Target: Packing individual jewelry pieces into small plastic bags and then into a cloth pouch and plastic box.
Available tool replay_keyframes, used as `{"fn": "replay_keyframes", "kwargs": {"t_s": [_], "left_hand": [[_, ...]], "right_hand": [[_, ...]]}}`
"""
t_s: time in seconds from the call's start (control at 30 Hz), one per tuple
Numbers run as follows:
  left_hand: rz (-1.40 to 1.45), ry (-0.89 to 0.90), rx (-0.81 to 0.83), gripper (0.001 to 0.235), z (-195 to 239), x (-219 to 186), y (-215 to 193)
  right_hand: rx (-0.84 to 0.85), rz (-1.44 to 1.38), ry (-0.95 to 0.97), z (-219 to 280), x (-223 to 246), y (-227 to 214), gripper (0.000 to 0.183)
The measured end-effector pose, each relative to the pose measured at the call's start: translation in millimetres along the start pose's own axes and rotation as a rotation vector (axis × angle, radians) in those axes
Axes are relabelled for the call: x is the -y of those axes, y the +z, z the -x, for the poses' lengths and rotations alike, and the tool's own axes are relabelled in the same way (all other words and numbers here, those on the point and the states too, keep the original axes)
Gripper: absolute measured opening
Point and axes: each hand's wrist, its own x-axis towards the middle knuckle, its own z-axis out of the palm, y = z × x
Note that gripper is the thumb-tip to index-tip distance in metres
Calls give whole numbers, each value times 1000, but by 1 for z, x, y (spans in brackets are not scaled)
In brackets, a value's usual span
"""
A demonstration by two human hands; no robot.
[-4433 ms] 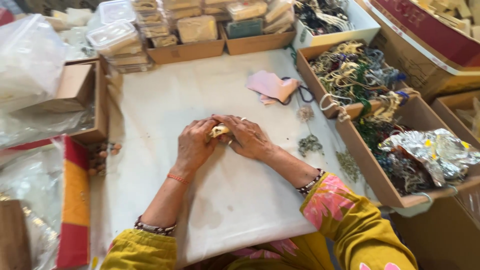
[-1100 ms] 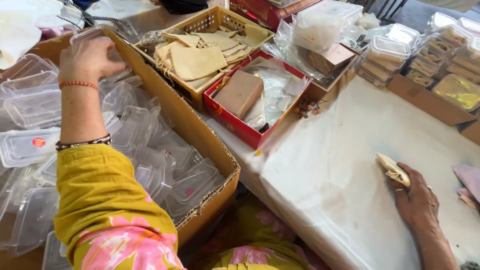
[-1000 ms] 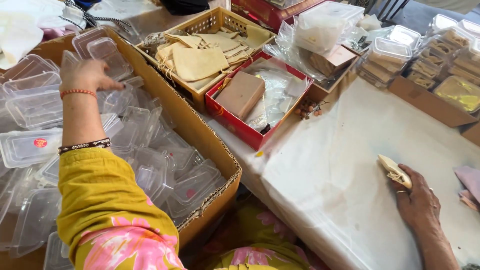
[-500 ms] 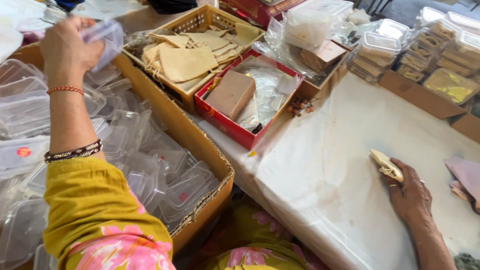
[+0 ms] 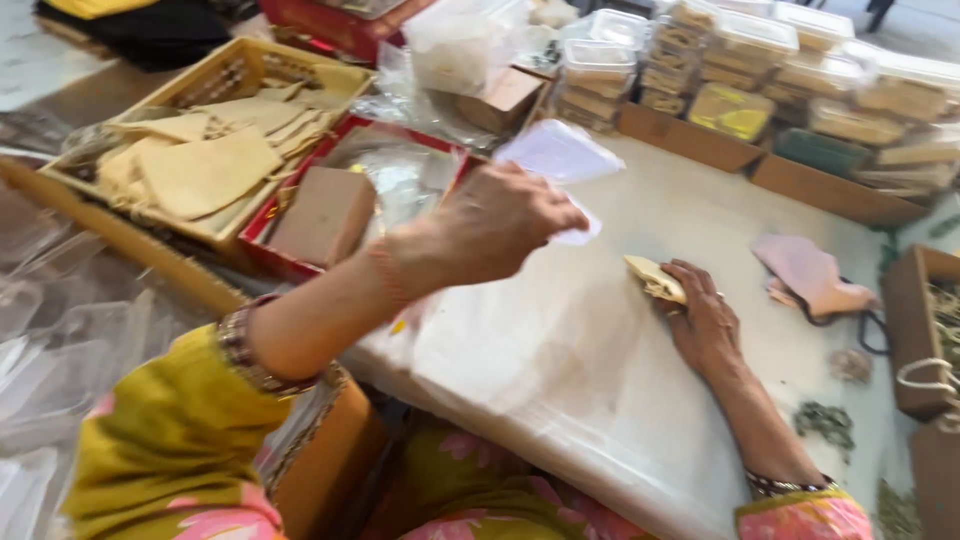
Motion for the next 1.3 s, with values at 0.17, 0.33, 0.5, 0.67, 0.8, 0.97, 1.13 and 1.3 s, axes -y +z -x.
{"fn": "replay_keyframes", "kwargs": {"t_s": [0.17, 0.33, 0.5, 0.67, 0.8, 0.97, 1.13, 1.3], "left_hand": [[-114, 88, 237, 23, -66, -11, 83], [73, 84, 68, 47, -98, -8, 177], [521, -135, 39, 41, -89, -29, 226], [569, -146, -34, 33, -65, -35, 224], [500, -128, -166, 12, -55, -33, 237], [316, -329, -340, 9, -59, -43, 226], [258, -513, -406, 19, -62, -33, 234], [653, -797, -9, 50, -59, -21, 251]], "right_hand": [[-150, -23, 132, 0, -7, -9, 48], [-350, -53, 287, -2, -51, 1, 37], [-468, -279, 479, -10, -60, 2, 38], [-442, -329, 518, -8, -57, -4, 41], [-430, -234, 396, -7, -60, 3, 44], [-454, -79, 341, -5, -53, 2, 46], [-433, -311, 595, -10, -47, -6, 42], [-707, -676, 545, -7, -89, 7, 41]]}}
